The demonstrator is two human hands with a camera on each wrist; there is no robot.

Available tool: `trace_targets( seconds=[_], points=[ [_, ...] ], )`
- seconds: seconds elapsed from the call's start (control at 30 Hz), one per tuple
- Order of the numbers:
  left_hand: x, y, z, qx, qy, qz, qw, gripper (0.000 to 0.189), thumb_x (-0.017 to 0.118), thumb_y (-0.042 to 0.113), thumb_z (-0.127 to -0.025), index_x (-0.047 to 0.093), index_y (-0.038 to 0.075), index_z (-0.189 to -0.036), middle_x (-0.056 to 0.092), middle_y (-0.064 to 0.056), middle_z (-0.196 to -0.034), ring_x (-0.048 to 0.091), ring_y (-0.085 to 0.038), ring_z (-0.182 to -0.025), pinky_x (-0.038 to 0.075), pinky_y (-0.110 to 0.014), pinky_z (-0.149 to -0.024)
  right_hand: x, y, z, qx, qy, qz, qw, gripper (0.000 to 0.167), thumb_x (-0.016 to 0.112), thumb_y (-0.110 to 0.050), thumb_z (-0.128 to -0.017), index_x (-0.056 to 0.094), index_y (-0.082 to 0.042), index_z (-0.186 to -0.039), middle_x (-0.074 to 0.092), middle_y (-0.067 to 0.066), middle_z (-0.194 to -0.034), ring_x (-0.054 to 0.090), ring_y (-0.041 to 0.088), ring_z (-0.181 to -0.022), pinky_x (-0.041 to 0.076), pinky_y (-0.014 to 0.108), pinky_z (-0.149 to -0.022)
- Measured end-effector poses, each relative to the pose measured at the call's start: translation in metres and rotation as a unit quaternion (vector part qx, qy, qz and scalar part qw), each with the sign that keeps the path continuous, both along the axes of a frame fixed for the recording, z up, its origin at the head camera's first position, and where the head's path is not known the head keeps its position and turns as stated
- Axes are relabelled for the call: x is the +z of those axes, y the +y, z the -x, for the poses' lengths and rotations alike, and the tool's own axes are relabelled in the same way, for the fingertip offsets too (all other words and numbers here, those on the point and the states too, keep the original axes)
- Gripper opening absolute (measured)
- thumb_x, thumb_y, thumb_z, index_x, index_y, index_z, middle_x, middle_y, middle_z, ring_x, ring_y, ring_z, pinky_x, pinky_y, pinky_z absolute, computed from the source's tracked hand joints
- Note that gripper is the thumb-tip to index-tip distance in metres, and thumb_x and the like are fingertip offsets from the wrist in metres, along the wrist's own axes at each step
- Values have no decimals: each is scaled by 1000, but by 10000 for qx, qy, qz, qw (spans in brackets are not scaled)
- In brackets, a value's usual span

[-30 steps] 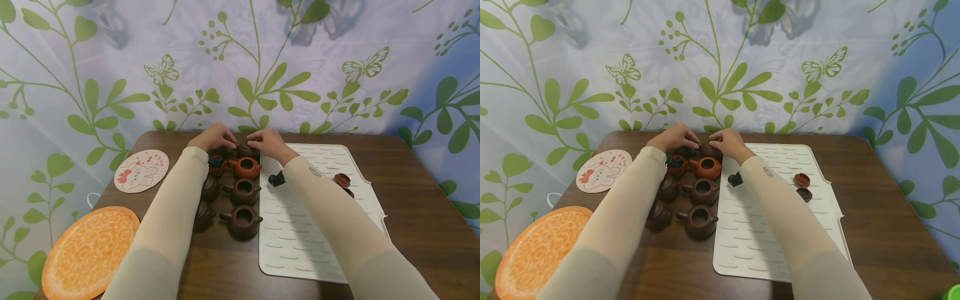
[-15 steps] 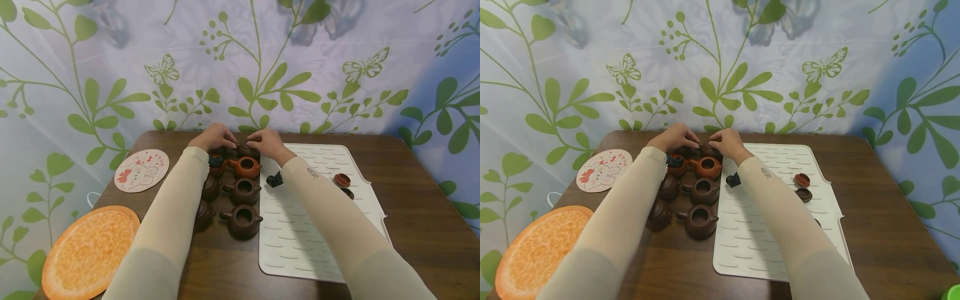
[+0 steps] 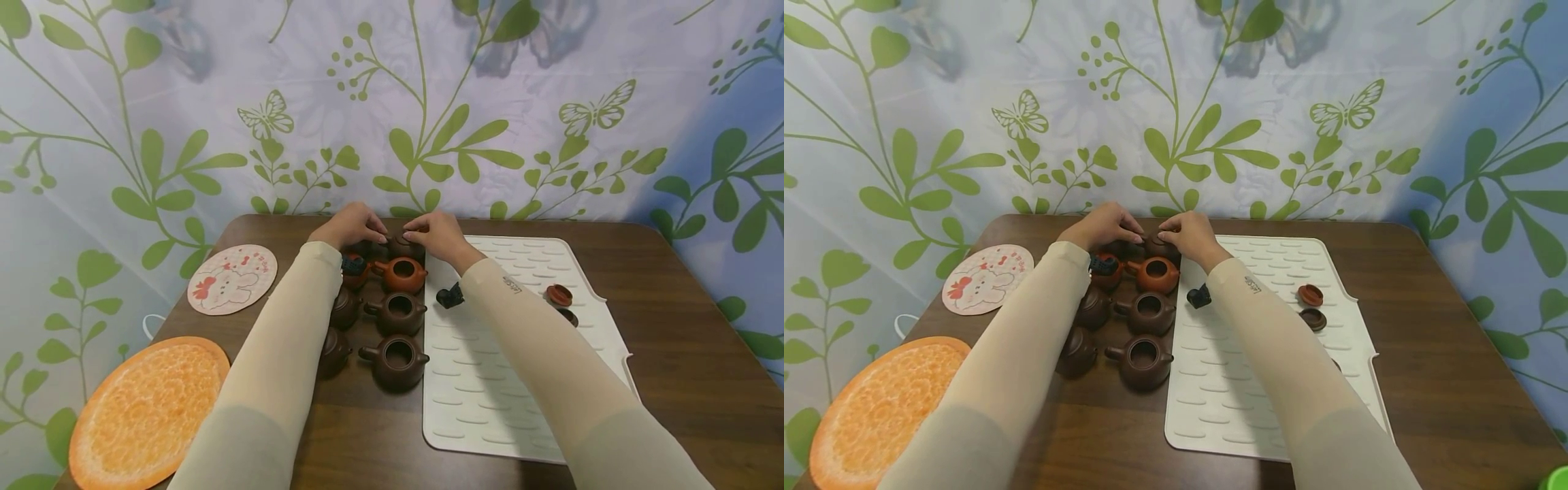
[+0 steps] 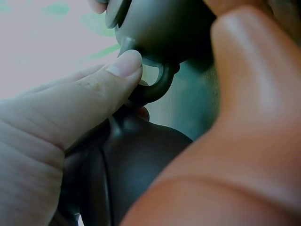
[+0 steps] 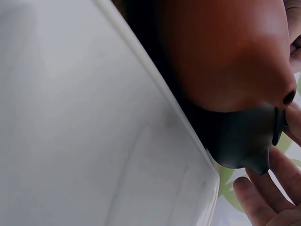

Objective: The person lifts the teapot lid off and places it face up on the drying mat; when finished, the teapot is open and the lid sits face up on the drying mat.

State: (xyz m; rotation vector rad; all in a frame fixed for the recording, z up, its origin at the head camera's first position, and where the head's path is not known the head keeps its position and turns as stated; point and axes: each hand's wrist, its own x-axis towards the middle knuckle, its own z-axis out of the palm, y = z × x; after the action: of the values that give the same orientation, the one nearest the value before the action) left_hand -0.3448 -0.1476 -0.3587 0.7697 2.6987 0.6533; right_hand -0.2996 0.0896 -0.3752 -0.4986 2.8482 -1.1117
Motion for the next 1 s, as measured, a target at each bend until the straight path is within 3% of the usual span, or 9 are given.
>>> trace_targets(
  seconds=[0.27, 0.73, 1.0],
  points=[
    [0, 0, -1, -32, -15, -52, 10000, 21, 80, 19, -98, 83, 9, -116, 77, -4, -113, 69, -22, -105, 54, -41, -95, 4, 3, -4, 13, 9, 46, 10000, 31, 72, -29, -104, 78, -13, -130, 71, 8, -129, 62, 30, -122, 50, 46, -101],
    [-2, -1, 0, 0, -59, -130, 9999, 22, 80, 20, -98, 83, 9, -117, 76, -4, -114, 67, -23, -108, 53, -41, -96, 14, 8, -15, 112, 236, 229, 9994, 28, 73, -23, -103, 78, -8, -126, 74, 8, -120, 66, 28, -113, 53, 44, -95],
    [-1, -1, -2, 50, -67, -109, 9999, 23, 80, 20, -98, 82, 8, -117, 76, -6, -116, 68, -24, -109, 53, -41, -96, 19, 19, -22, 276, -161, 668, 9973, 32, 67, -19, -107, 71, -6, -135, 69, 10, -130, 64, 29, -118, 52, 46, -97]
  ],
)
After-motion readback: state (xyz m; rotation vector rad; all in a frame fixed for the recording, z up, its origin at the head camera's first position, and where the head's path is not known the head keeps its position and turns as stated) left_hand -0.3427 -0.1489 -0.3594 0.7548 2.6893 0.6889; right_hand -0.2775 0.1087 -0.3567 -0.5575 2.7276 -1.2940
